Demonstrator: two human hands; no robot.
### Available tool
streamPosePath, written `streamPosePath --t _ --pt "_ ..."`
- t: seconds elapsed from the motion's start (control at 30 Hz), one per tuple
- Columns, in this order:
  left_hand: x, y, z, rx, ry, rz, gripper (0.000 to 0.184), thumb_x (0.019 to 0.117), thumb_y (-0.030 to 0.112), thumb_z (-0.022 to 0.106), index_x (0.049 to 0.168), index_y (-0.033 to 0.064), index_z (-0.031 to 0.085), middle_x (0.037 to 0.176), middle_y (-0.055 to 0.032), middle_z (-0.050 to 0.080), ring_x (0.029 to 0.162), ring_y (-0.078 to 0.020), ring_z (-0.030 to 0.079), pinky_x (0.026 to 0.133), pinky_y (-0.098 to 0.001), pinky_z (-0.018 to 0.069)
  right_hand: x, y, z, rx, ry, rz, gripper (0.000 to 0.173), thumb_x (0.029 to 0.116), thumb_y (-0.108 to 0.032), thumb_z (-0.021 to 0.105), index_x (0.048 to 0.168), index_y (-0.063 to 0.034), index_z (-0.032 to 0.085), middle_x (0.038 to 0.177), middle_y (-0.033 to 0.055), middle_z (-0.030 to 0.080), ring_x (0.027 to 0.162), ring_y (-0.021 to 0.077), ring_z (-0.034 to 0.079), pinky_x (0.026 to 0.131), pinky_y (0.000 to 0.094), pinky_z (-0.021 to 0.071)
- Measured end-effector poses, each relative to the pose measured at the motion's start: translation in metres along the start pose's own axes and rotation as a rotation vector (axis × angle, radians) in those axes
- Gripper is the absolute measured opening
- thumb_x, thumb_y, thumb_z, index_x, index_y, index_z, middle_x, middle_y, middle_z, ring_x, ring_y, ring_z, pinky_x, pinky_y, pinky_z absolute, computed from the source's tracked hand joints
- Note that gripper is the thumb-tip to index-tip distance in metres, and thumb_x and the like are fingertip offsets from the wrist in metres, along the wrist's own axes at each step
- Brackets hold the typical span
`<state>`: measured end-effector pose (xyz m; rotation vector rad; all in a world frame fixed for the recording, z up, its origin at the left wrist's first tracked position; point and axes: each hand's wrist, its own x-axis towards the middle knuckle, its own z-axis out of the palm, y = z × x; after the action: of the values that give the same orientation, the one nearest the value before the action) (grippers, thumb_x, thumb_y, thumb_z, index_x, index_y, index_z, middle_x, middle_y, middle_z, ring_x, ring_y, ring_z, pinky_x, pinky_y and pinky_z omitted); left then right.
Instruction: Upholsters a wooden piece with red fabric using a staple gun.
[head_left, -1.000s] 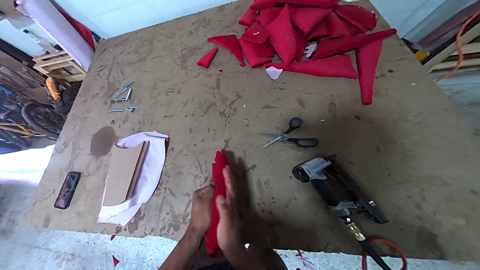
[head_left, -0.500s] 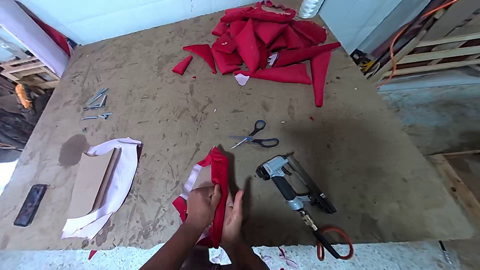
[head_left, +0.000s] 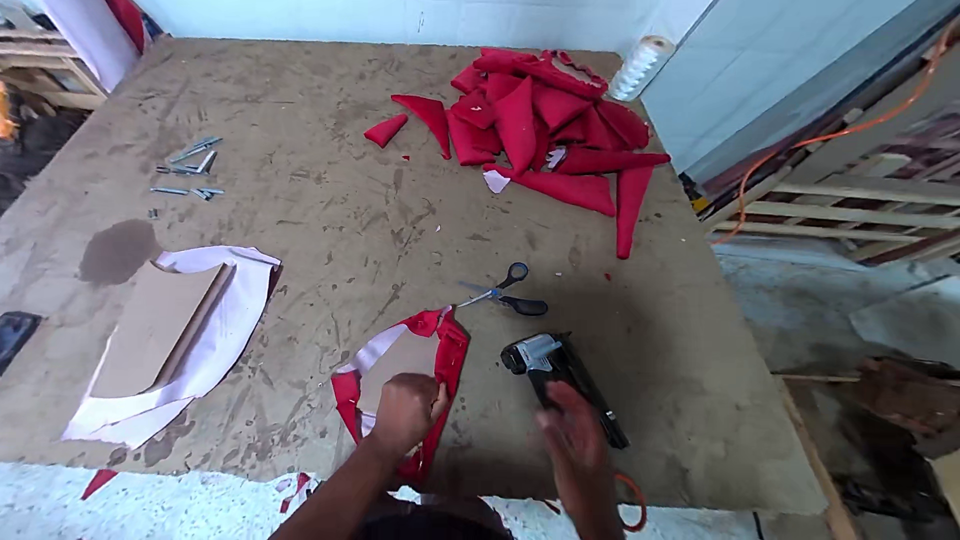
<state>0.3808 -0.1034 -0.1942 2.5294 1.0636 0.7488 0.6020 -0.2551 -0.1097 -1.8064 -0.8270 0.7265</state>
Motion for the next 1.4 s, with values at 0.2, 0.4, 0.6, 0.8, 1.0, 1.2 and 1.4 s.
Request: streamPosePath --t 0.2,0.4,0.6,0.8,1.0,1.2,1.4 --pt "0.003 -0.010 0.001 -0.004 0.016 0.027 0.048 0.1021 0.031 0.051 0.057 0.0149 0.054 0.062 0.0023 0.062 0.063 -0.0118 0.067 0.057 -0.0353 0.0564 0.062 0.047 -0.012 -0.786 -0.060 0.058 0.096 0.0740 -0.028 0.091 0.155 -0.0104 0.042 0.148 0.0238 0.047 0.129 0.0410 0.056 0.099 0.0568 0.0540" --pt "0.002 -0.013 -0.004 -0.008 -0.038 0.022 0.046 0.1021 0.031 0.049 0.060 0.0133 0.055 0.064 -0.0002 0.064 0.065 -0.0151 0.069 0.058 -0.0382 0.0568 0.067 -0.025 -0.008 -0.787 -0.189 0.291 0.077 0.0789 -0.027 0.079 0.148 -0.0097 0.048 0.127 0.0157 0.066 0.112 0.0317 0.066 0.093 0.0549 0.0553" --pt "0.000 -0.016 -0.006 -0.008 -0.065 0.001 0.047 0.1028 0.033 0.047 0.063 0.0122 0.058 0.066 -0.0022 0.066 0.067 -0.0183 0.070 0.059 -0.0413 0.0578 0.045 -0.068 0.001 -0.709 -0.561 0.026 0.026 0.0880 -0.028 0.066 0.108 -0.0126 0.071 0.086 0.0039 0.071 0.074 0.0171 0.069 0.069 0.0437 0.0596" --pt "0.000 -0.016 -0.008 -0.023 -0.080 0.009 0.042 0.1014 0.031 0.049 0.066 0.0123 0.062 0.068 -0.0019 0.068 0.068 -0.0177 0.071 0.061 -0.0412 0.0585 0.056 -0.078 0.031 -0.722 -0.793 -0.174 0.030 0.0935 -0.024 0.063 0.122 -0.0162 0.066 0.105 0.0023 0.072 0.100 0.0128 0.069 0.089 0.0392 0.0574" --pt "-0.001 -0.017 -0.009 -0.029 -0.098 0.006 0.037 0.0988 0.029 0.052 0.068 0.0122 0.063 0.070 -0.0021 0.068 0.069 -0.0178 0.071 0.061 -0.0412 0.0583 0.055 -0.081 0.040 -0.733 -0.876 -0.118 0.028 0.0946 -0.022 0.062 0.121 -0.0138 0.065 0.103 0.0048 0.071 0.094 0.0152 0.069 0.085 0.0391 0.0570" --pt "-0.001 -0.019 -0.008 -0.016 -0.081 0.021 0.037 0.1011 0.029 0.050 0.071 0.0125 0.063 0.070 -0.0020 0.068 0.070 -0.0179 0.071 0.062 -0.0400 0.0587 0.037 -0.066 0.037 -0.660 -0.886 -0.138 0.024 0.0920 -0.020 0.064 0.115 -0.0138 0.068 0.098 0.0043 0.071 0.089 0.0148 0.069 0.081 0.0391 0.0576" --pt "-0.002 -0.018 -0.004 0.017 -0.068 0.032 0.038 0.1014 0.028 0.049 0.069 0.0126 0.062 0.069 -0.0015 0.067 0.069 -0.0167 0.070 0.061 -0.0387 0.0583 0.016 -0.060 0.038 -0.645 -0.908 -0.181 0.034 0.0915 -0.018 0.066 0.125 -0.0129 0.066 0.108 0.0073 0.072 0.099 0.0183 0.070 0.089 0.0433 0.0575"
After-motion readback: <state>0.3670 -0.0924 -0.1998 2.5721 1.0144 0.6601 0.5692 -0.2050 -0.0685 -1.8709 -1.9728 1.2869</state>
